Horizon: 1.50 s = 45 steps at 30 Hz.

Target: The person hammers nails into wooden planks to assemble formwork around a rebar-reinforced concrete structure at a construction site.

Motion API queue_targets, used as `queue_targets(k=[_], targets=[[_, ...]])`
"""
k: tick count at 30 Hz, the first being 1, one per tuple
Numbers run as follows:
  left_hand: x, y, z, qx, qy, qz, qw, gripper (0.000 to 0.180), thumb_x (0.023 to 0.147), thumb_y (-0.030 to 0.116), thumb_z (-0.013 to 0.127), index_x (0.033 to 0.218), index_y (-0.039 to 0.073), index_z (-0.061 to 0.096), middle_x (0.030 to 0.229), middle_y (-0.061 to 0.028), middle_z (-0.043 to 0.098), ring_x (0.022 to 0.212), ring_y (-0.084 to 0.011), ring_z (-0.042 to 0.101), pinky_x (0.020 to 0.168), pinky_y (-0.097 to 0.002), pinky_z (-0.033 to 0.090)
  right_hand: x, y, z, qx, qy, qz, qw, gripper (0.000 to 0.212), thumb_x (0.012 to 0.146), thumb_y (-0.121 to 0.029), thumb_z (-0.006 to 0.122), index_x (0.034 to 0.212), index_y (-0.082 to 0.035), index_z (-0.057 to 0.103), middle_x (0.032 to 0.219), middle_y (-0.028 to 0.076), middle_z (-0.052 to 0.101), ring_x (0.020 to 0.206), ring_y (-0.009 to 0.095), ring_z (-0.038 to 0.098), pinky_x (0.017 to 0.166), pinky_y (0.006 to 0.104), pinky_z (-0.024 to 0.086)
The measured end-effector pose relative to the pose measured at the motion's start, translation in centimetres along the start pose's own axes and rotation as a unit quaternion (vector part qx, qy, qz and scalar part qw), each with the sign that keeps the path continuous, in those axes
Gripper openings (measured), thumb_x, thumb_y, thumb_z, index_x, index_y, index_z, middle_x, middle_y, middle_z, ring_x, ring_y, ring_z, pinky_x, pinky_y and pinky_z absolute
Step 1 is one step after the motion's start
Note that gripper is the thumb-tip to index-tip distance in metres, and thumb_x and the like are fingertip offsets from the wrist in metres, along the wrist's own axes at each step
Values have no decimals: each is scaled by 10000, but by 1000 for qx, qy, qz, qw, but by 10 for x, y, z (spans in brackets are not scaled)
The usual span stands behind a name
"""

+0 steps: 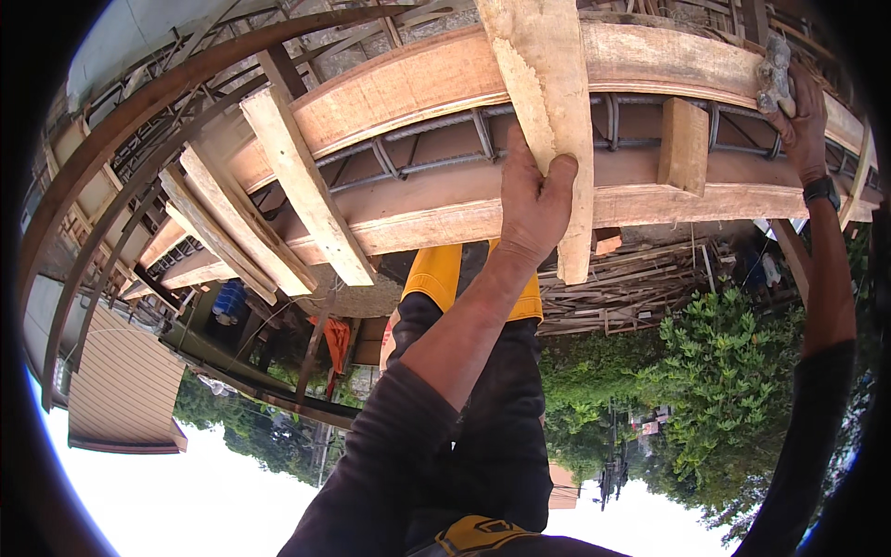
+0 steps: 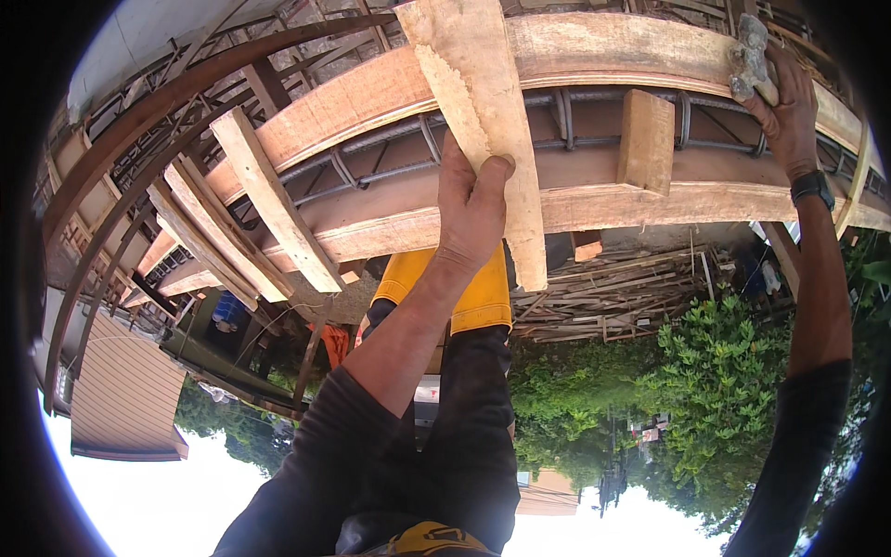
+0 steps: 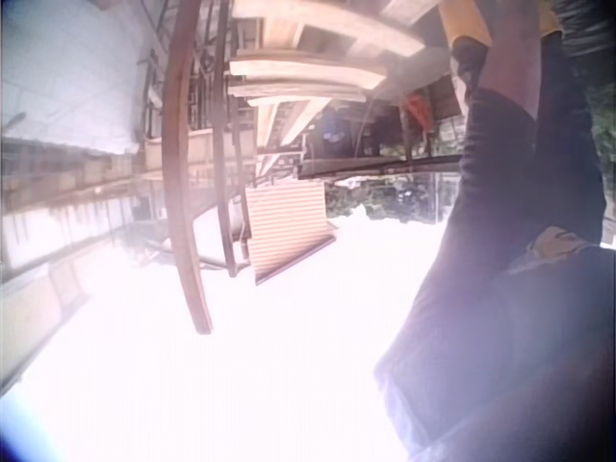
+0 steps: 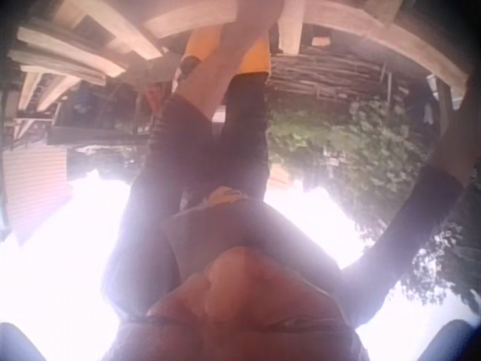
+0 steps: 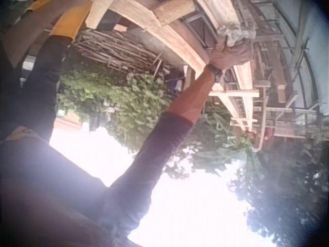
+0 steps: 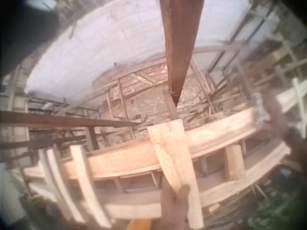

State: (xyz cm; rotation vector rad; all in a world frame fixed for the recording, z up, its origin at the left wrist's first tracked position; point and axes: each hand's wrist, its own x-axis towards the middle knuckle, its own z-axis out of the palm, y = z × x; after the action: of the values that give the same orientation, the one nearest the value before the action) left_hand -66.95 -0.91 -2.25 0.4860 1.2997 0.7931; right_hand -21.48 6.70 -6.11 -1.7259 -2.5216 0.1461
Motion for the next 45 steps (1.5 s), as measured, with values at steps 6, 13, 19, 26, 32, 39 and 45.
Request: queue_targets(k=[6, 13, 19, 26, 32, 39, 45], targets=[[3, 10, -6, 10, 21, -62, 998, 414, 938, -7, 498, 1347, 0, 441, 1108, -77, 616, 916, -104, 591, 779, -264, 523, 3, -16, 0, 22, -11, 24, 999, 858, 837, -705, 654, 1446, -115, 519, 1433, 150, 561, 1344, 374, 495, 1125, 494, 376], [15, 10, -20, -62, -15, -138, 988, 302, 874, -30, 544, 1168, -2, 606, 991, -50, 677, 882, -123, 630, 824, -265, 529, 0, -13, -12, 7, -1, 20, 1000, 848, 848, -661, 666, 1451, -85, 514, 1469, 153, 530, 1345, 393, 482, 1133, 499, 367], [20, -10, -53, -99, -18, -110, 989, 315, 835, -24, 502, 1142, -4, 569, 1056, -121, 673, 977, -300, 708, 954, -452, 594, 13, -46, -27, 22, -31, 87, 995, 895, 789, -661, 741, 1399, -42, 526, 1415, 223, 502, 1367, 451, 413, 1152, 550, 298], [10, 6, -32, -86, -3, -76, 993, 361, 823, 13, 481, 1178, -6, 544, 1066, -145, 664, 929, -322, 706, 923, -474, 591, 5, -35, -25, 20, -15, 59, 998, 897, 809, -707, 682, 1381, -32, 529, 1358, 223, 538, 1312, 456, 444, 1122, 566, 325], [14, 3, -29, -71, -8, -87, 994, 395, 813, 22, 489, 1203, -16, 539, 1024, -159, 659, 869, -327, 706, 858, -456, 610, 11, -39, -28, 18, -29, 78, 996, 895, 803, -701, 696, 1381, -39, 531, 1381, 224, 529, 1324, 458, 437, 1127, 562, 325], [17, -6, -32, -61, 33, -91, 993, 110, 898, 27, 541, 1000, 32, 584, 882, -30, 623, 773, -120, 586, 769, -290, 538, 14, -45, -27, 29, -26, 95, 995, 915, 762, -663, 762, 1408, -57, 532, 1453, 216, 481, 1376, 441, 400, 1159, 547, 300], [13, 5, -21, -61, 3, -92, 994, 382, 857, 11, 583, 1238, -9, 566, 1061, -44, 659, 929, -112, 599, 864, -255, 486, -3, -10, -5, -20, 8, 24, 999, 867, 849, -691, 642, 1460, -92, 505, 1484, 148, 523, 1372, 393, 465, 1153, 503, 349]])
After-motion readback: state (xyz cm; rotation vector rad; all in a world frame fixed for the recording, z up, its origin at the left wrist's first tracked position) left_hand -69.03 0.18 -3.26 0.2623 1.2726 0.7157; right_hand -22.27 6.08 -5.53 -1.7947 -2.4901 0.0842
